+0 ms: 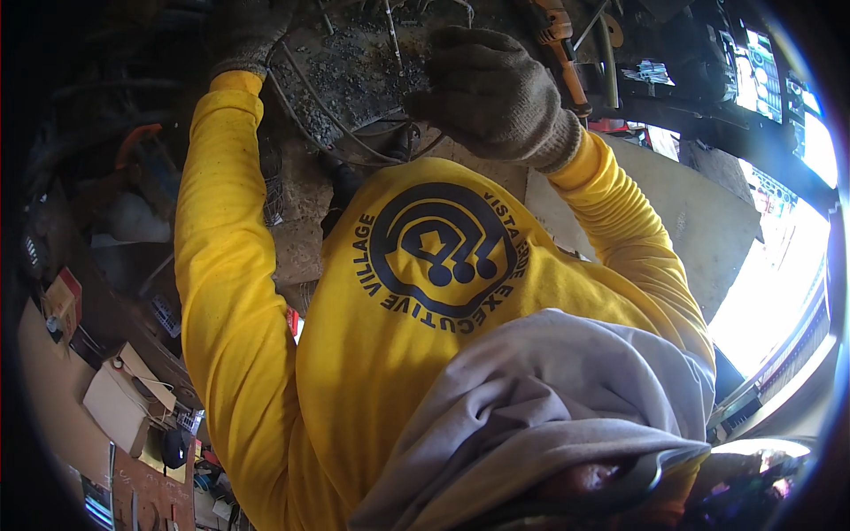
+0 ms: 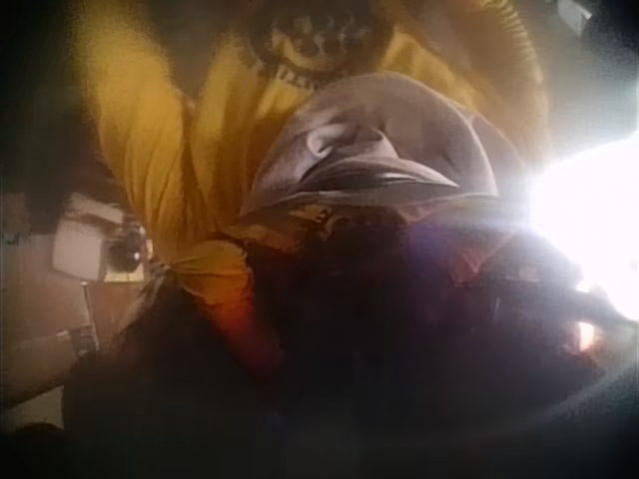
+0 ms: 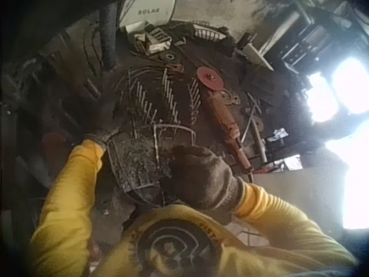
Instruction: The person handles an angle grinder, then uses short pieces of wire to fasten rods of a circular metal structure together by hand.
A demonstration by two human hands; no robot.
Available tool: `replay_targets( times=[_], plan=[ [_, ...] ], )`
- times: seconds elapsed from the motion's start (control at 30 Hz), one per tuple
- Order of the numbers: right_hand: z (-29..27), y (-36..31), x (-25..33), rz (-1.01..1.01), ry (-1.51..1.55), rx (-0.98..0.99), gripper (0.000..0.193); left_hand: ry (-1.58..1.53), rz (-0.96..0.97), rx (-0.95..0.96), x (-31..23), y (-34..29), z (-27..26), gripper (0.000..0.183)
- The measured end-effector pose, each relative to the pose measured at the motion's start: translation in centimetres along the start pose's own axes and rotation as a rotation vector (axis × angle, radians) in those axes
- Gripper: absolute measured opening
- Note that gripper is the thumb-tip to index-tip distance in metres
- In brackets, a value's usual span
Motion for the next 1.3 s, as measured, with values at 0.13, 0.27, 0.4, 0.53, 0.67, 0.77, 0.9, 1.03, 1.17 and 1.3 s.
replay_targets(
  times=[0.13, 0.27, 0.4, 0.53, 0.67, 0.77, 0.9, 1.03, 1.17, 1.3],
  plan=[
    [-0.4, -2.1, -1.1, 0.062, 0.014, 0.015, 0.020, 0.055, 0.039, -0.008, -1.3, 0.2, -0.6, 0.040],
    [-0.5, -2.1, -0.7, 0.094, 0.073, 0.007, 0.021, -0.007, 0.012, 0.017, -0.7, -0.1, -0.1, 0.039],
    [0.3, -2.2, 0.0, 0.113, 0.139, -0.008, 0.021, 0.039, -0.031, 0.092, -0.7, 0.5, 0.1, 0.039],
    [1.0, -1.9, 0.2, 0.122, 0.156, -0.005, 0.022, -0.025, 0.049, -0.026, 0.6, 0.5, 0.9, 0.040],
    [1.2, -1.3, 0.5, 0.107, 0.107, 0.002, 0.023, -0.063, -0.110, 0.108, 0.8, 0.3, 1.5, 0.042],
    [1.2, -1.4, 0.4, 0.092, 0.058, 0.014, 0.023, -0.017, 0.023, 0.019, 0.1, 0.3, 1.1, 0.044],
    [0.6, -2.8, -0.2, 0.104, 0.054, 0.050, 0.021, -0.102, 0.093, -0.034, 1.3, 0.5, 1.7, 0.046],
    [0.8, -2.1, 0.2, 0.139, 0.129, -0.012, 0.020, -0.025, -0.036, 0.101, 1.0, 0.7, 1.7, 0.046],
    [1.1, -1.9, 0.3, 0.155, 0.096, 0.003, 0.022, 0.095, 0.093, -0.070, -0.1, 0.3, 0.7, 0.045],
    [0.3, -4.1, -0.9, 0.170, 0.097, -0.053, 0.023, -0.005, -0.012, 0.087, -1.0, 0.7, 0.7, 0.048]
  ],
)
Point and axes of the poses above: each hand's wrist, its own y-axis towards the middle knuckle, its own z-axis out of the palm, x = y × z, the point moved 7 cm from there along y, towards the middle knuckle, and after that the axes turned 6 degrees about x, right-handed, at the moved point
